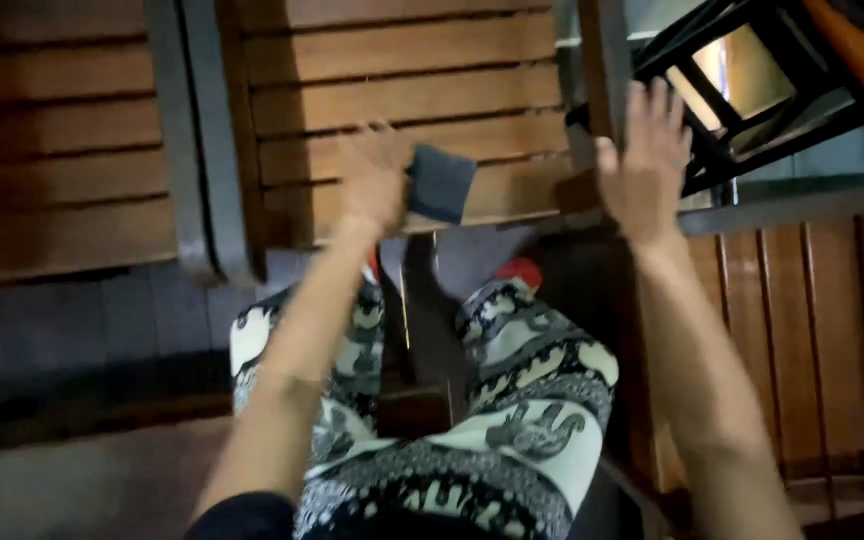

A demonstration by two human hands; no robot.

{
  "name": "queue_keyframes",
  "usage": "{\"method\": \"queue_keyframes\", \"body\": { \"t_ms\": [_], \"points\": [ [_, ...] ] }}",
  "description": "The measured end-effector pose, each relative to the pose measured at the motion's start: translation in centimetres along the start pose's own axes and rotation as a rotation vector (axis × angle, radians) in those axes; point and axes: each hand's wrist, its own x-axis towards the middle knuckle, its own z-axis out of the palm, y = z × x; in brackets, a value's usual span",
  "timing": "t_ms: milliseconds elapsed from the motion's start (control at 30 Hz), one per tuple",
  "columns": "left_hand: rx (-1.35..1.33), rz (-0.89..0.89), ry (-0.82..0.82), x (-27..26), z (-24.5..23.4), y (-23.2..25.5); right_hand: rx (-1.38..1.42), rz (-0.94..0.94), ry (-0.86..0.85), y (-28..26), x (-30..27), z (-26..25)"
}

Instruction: Cleaning a wooden chair using a spray and a cloth.

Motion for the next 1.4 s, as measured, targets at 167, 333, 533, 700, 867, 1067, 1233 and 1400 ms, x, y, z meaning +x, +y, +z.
{"method": "queue_keyframes", "body": {
  "t_ms": [167,333,533,700,867,1067,1233,1400],
  "points": [
    [-0.500,0.057,-0.080,2.3,6.3,11.8,0.220,0.010,-0.004,8.8,-2.5,8.0],
    [-0.453,0.041,-0.118,6.6,5.6,16.6,0.387,0.630,-0.120,2.7,-0.2,2.0],
    [-0.427,0.396,-0.096,4.3,3.6,20.3,0.442,0.654,-0.109,2.3,0.0,0.2],
    [-0.449,0.503,-0.065,-0.5,4.0,14.9,0.515,0.594,-0.054,2.4,-0.1,0.4],
    [-0.575,0.286,0.195,5.9,8.5,11.3,0.508,0.549,0.032,3.3,-0.9,2.1],
    [-0.468,0.190,-0.043,15.1,4.0,20.4,0.526,0.619,0.020,2.9,0.0,0.9],
    [-0.402,0.457,-0.092,11.6,3.4,21.6,0.611,0.583,0.057,3.5,-0.7,2.1],
    [-0.363,0.570,-0.209,6.2,2.8,12.6,0.619,0.497,0.051,4.9,-1.0,4.2]
  ]
}}
